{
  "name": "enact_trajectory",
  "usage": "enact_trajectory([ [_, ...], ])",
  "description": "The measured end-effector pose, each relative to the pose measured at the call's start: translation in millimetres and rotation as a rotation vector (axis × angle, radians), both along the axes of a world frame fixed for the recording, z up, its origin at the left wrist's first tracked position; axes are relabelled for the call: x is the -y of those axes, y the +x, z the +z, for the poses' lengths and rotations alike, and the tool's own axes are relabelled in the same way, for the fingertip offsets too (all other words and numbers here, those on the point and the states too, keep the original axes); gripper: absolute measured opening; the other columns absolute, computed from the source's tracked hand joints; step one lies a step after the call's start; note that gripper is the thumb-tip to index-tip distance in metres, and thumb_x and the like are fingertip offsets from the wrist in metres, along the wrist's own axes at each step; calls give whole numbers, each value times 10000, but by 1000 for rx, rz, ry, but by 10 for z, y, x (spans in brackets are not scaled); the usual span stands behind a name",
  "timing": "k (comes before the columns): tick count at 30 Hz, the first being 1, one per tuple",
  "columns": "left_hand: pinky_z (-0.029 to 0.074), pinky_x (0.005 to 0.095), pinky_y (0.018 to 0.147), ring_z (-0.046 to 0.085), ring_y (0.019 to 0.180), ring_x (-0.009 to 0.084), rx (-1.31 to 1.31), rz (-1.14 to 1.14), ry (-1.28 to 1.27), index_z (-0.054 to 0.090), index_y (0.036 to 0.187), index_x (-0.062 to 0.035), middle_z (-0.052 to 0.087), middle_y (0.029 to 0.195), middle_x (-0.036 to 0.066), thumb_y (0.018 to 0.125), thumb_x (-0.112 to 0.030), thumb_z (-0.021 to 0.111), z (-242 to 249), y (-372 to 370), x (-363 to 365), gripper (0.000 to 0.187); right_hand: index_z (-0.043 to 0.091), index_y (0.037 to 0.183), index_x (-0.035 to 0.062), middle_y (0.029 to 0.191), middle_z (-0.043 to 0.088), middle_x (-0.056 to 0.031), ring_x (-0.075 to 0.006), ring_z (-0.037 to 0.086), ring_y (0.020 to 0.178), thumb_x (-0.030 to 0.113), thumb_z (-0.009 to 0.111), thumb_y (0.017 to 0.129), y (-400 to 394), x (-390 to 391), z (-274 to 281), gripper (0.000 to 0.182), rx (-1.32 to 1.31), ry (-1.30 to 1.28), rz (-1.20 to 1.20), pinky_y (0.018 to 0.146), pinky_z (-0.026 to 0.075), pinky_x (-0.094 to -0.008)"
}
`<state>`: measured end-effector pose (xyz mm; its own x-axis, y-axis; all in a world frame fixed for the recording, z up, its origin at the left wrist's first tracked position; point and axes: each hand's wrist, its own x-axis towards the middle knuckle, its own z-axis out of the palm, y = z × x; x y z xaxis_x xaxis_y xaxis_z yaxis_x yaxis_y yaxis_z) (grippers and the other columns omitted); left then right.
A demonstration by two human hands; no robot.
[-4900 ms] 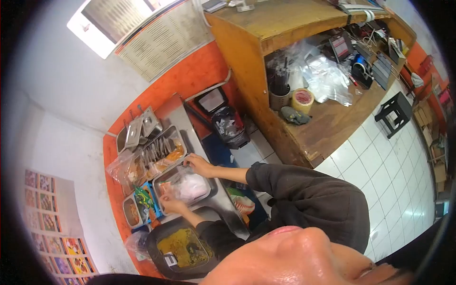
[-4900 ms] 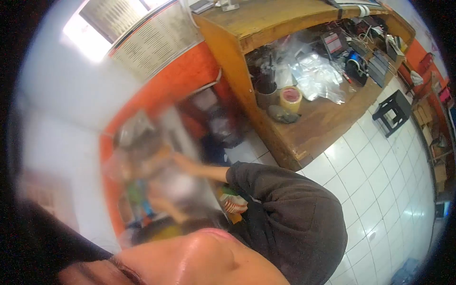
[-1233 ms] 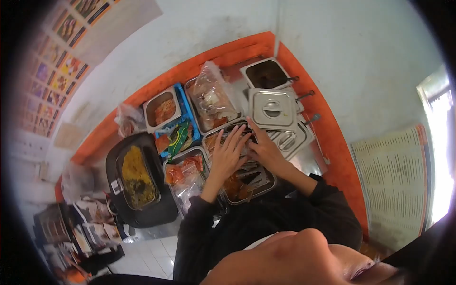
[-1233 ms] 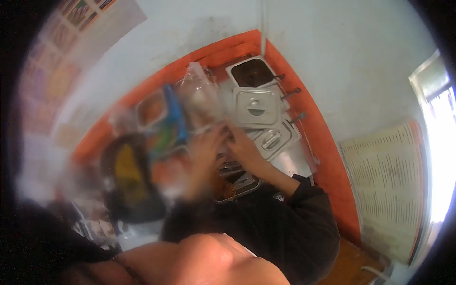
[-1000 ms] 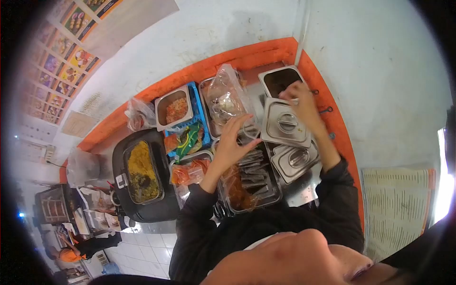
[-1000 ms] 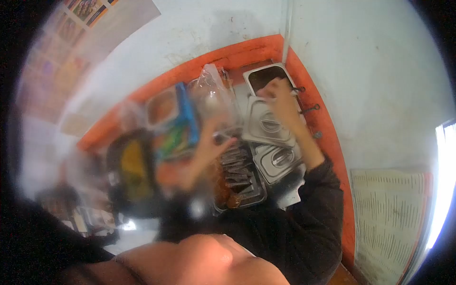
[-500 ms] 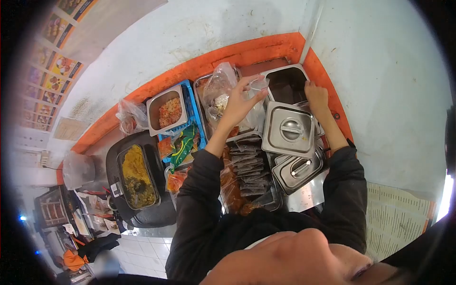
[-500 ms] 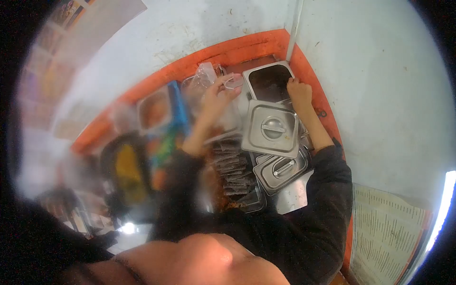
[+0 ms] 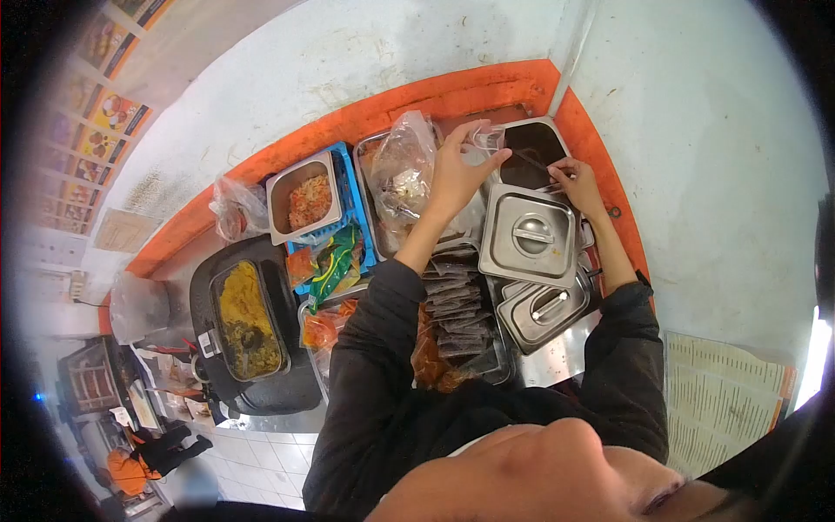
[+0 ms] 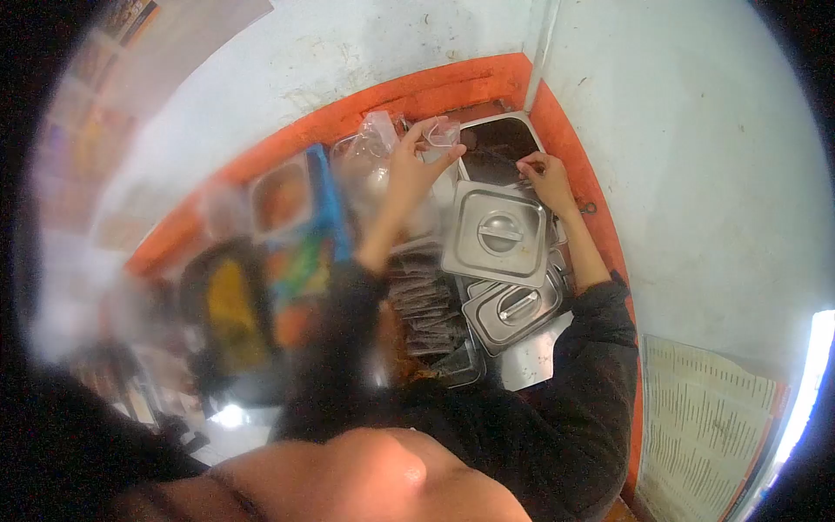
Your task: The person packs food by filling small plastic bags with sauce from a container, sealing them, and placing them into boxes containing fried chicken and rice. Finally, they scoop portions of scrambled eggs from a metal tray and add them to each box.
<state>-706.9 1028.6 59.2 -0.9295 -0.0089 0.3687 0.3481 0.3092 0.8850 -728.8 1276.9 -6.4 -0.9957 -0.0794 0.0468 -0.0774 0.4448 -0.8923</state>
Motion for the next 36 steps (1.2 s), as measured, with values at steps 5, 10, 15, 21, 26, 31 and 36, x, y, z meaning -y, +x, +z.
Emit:
enact_trajectory([
  [5,444,313,800,587,905,209,-55,12,-19,594,1105,-33,630,1052,109,667,-276,796,-88,-119,-145,540,641,881,-13,727,624,-38,-94,598,677,128,619,856,255,-65,128,145,-91,-181,-43,579,446,-234],
  [10,468,343,783,596,880,241,-41,54,-73,596,1073,-3,628,1023,141,629,-225,818,-203,-163,-255,544,626,909,-18,731,615,-40,-91,585,688,116,599,873,515,55,696,141,-84,-130,-236,614,447,-227],
  [15,474,355,769,598,872,274,-75,54,-95,595,1051,20,624,978,167,611,-211,821,-252,-185,-336,547,622,904,-13,736,617,-46,-97,583,684,87,589,872,683,194,912,111,-211,-140,-226,597,440,-236],
  [21,478,363,750,601,829,298,-144,70,-124,596,1040,29,619,924,180,607,-210,818,-193,-180,-376,542,616,907,2,780,626,-88,-153,590,664,68,607,850,739,278,788,88,-403,64,-247,600,451,-275],
  [26,484,362,743,612,825,311,-67,39,-75,602,1038,40,624,933,190,610,-211,816,-130,-162,-354,540,616,920,19,831,613,-113,-226,595,660,49,615,831,722,288,717,94,-715,282,-211,593,467,-311],
  [31,488,326,757,648,850,239,-113,70,-115,631,1040,11,665,949,153,643,-297,810,-181,-182,-329,533,609,974,1,861,608,-109,-229,624,723,18,613,801,712,276,741,174,-874,494,-181,598,494,-315],
  [36,485,315,742,645,837,216,-86,37,-76,633,1030,3,671,931,131,657,-298,802,-205,-187,-324,507,606,1027,-6,884,617,-119,-232,631,739,5,597,762,677,190,720,265,-997,622,-103,630,512,-295],
])
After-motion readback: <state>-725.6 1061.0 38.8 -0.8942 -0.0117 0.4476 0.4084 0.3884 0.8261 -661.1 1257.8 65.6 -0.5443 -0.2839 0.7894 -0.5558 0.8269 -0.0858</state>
